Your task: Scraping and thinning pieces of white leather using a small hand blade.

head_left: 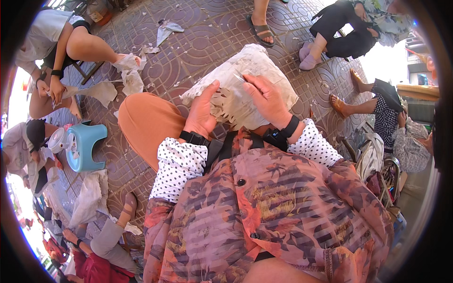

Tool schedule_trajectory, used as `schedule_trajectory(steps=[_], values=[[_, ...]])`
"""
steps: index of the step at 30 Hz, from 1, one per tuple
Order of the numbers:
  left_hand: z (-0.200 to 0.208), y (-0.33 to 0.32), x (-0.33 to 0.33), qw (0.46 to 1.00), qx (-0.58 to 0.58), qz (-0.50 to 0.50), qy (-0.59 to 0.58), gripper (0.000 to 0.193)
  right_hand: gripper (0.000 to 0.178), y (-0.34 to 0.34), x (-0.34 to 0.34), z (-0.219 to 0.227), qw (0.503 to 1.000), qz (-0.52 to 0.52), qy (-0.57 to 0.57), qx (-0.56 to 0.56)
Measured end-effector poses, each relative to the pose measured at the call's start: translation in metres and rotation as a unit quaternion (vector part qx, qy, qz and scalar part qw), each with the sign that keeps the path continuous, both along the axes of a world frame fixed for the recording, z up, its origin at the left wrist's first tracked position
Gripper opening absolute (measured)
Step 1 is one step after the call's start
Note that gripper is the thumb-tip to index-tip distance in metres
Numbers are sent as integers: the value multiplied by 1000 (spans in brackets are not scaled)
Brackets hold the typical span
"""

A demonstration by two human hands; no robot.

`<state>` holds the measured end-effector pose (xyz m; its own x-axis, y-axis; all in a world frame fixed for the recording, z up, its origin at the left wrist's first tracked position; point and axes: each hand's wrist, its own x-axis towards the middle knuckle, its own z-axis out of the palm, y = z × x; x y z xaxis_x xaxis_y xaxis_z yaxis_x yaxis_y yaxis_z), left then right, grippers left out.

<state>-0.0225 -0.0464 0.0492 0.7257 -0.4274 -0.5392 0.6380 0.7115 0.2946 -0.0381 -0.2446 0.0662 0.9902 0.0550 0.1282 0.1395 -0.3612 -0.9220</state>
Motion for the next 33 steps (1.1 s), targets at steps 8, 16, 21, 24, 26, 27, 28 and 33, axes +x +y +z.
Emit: schedule_trajectory(steps=[8,16,21,24,26,27,28,33], values=[[-19,3,-2,998,40,20,-34,19,27,6,0,0,991,63,-78,-92],[-23,3,-2,998,48,16,-27,21,26,14,2,-1,985,91,-108,-95],[-23,3,-2,999,48,12,-16,20,25,12,5,-3,981,110,-119,-104],[-28,6,-2,998,54,0,-33,20,24,11,5,-6,983,111,-108,-95],[-28,6,-3,998,59,-2,-33,20,24,11,6,-6,983,115,-105,-93],[-27,6,-3,997,63,-4,-34,20,24,11,6,-5,983,115,-105,-93],[-26,5,-4,997,63,-4,-33,20,25,11,5,-4,985,113,-98,-88],[-19,4,-5,997,67,6,-26,22,25,15,2,5,990,102,-64,-70]])
